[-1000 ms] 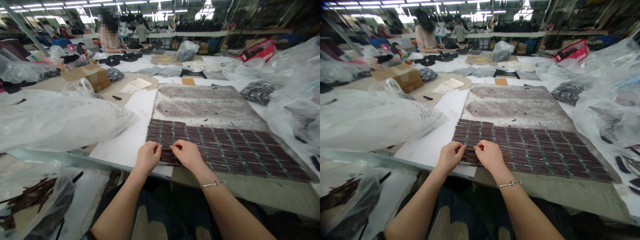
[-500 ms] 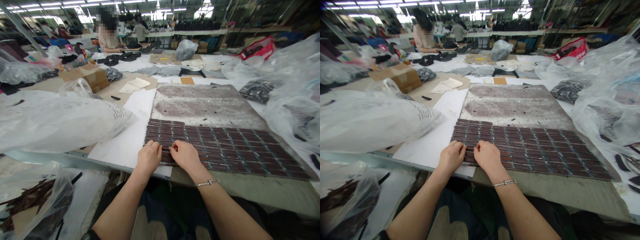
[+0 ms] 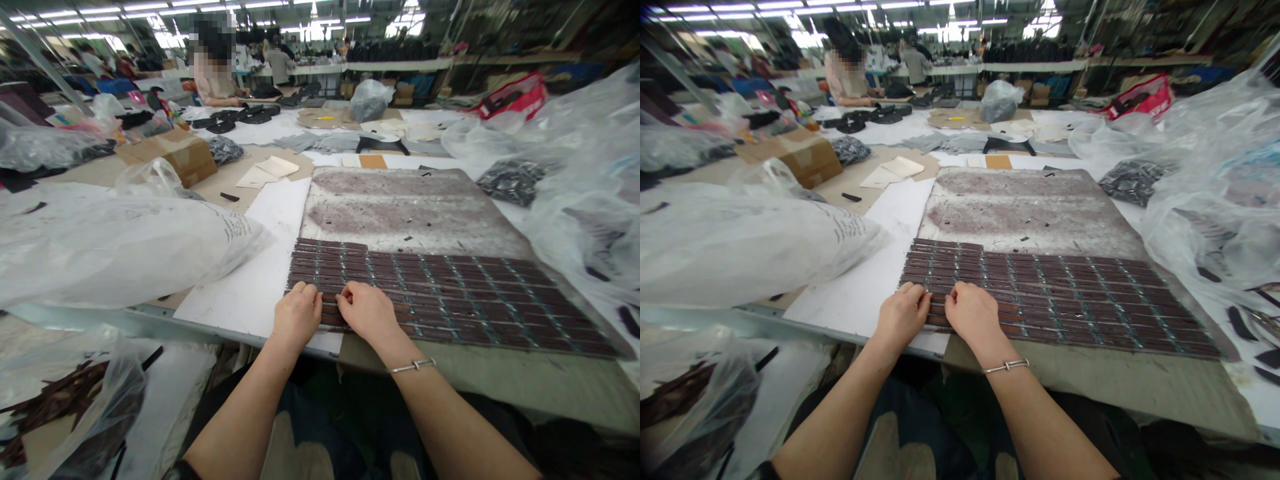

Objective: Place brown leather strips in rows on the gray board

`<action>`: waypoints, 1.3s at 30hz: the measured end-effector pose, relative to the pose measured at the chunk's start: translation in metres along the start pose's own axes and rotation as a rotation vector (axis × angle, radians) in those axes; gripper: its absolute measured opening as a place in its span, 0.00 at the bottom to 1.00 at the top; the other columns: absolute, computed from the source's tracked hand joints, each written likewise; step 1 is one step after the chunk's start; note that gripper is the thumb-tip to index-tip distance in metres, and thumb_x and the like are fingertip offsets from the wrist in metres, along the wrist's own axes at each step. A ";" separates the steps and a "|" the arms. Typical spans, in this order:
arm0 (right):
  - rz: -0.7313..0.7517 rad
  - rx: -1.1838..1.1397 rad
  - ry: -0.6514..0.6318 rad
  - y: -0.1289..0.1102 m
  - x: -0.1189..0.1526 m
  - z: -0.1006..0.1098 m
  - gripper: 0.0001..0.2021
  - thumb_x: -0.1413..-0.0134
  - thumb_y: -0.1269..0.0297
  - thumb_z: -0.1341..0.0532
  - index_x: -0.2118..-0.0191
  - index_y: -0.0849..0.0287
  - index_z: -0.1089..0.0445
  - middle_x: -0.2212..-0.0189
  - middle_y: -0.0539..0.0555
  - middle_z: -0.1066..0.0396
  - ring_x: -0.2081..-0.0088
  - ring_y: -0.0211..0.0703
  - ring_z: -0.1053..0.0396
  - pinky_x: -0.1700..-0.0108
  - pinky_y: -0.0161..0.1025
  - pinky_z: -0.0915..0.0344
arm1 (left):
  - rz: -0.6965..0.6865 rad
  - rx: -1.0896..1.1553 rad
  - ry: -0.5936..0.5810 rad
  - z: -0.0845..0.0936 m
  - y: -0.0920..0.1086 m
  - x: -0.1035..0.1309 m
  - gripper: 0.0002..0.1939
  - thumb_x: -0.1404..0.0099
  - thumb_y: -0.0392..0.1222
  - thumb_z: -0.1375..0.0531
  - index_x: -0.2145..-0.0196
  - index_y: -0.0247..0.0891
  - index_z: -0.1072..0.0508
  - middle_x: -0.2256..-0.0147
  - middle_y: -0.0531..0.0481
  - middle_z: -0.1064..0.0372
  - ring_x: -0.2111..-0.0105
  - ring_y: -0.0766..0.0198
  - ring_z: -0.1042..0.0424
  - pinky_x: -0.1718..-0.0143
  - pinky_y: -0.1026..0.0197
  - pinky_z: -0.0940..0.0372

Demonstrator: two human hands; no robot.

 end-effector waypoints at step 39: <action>0.432 0.277 -0.030 -0.002 0.011 0.009 0.16 0.39 0.67 0.50 0.58 0.50 0.25 0.65 0.54 0.33 0.64 0.44 0.35 0.66 0.39 0.43 | -0.031 -0.016 -0.148 0.007 -0.007 0.010 0.20 0.36 0.38 0.52 0.54 0.47 0.25 0.66 0.49 0.29 0.69 0.61 0.29 0.69 0.60 0.37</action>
Point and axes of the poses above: each hand's wrist, its own x-axis away from the middle knuckle, its own z-axis out of the back of the hand, y = z × x, the point moved 3 cm from there along -x, towards the middle knuckle
